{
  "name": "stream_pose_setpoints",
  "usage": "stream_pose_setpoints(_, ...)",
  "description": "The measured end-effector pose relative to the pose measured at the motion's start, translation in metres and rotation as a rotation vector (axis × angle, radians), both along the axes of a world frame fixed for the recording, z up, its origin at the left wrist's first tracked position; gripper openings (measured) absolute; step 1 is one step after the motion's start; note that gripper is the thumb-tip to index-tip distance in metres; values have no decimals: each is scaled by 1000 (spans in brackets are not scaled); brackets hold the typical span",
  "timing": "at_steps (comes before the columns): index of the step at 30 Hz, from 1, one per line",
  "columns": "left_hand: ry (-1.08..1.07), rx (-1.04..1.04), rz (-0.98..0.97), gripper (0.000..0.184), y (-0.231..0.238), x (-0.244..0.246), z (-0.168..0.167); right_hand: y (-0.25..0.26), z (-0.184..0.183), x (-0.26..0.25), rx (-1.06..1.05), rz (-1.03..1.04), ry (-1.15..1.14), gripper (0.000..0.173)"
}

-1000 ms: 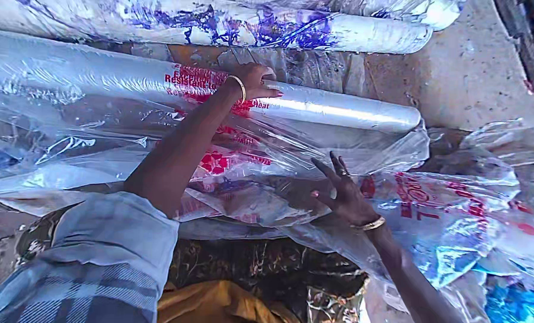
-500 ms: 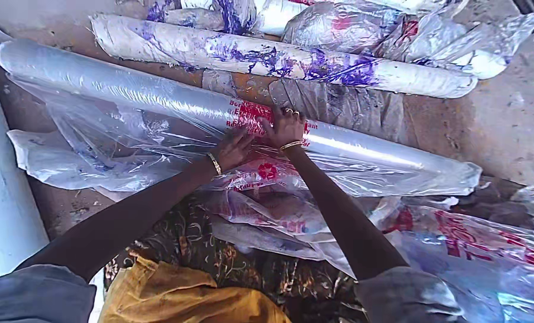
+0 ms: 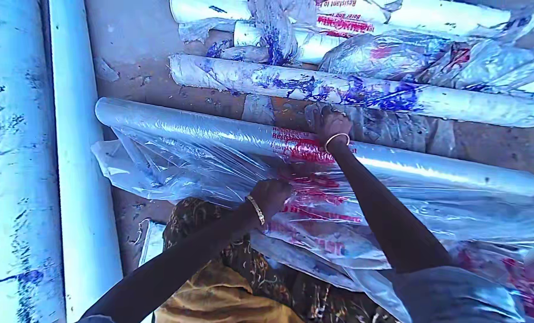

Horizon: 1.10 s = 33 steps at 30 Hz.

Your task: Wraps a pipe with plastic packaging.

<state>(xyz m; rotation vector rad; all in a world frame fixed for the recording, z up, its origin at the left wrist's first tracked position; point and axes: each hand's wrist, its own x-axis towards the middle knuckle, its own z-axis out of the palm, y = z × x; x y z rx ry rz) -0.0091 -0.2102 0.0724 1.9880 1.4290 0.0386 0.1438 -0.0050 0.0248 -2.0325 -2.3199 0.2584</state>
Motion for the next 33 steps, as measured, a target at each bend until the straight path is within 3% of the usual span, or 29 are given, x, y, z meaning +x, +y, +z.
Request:
stream_pose_setpoints(2,16,-112,-12,33,4,-1,7,-43,-4,-20,161,242,132,36)
stream_pose_setpoints(4,23,-173,-48,33,1,0,12,-91,-11,-45,60,397,184,46)
stream_pose_setpoints(6,27,-169,-75,31,-7,5,9,-109,-19,-61,-64,409,138,64)
stream_pose_setpoints(10,42,-49,-69,32,-18,15,4,-82,-29,-69,18,351,37,68)
stream_pose_setpoints(13,38,21,-14,33,-30,22,9,-52,-16,-79,-109,201,-16,77)
stream_pose_setpoints(18,-34,514,179,23,-73,34,-7,6,-6,-87,-121,77,75,77)
stream_pose_setpoints(22,-262,407,104,55,-78,14,30,11,-10,-86,-116,122,75,69)
stream_pose_setpoints(24,-126,526,21,87,-62,-3,50,16,-9,-81,-62,163,91,66)
stream_pose_setpoints(26,70,300,-3,119,-20,-33,51,14,-8,-80,-51,196,71,66)
stream_pose_setpoints(27,159,229,13,125,6,-53,36,10,-6,-83,-68,206,57,65)
stream_pose_setpoints(29,271,110,43,108,46,-91,1,-5,-6,-85,-97,235,62,63)
stream_pose_setpoints(31,291,33,27,59,61,-108,-16,-24,-6,-84,-158,268,60,63)
stream_pose_setpoints(33,281,23,25,35,53,-107,-21,-48,-10,-83,-209,304,16,79)
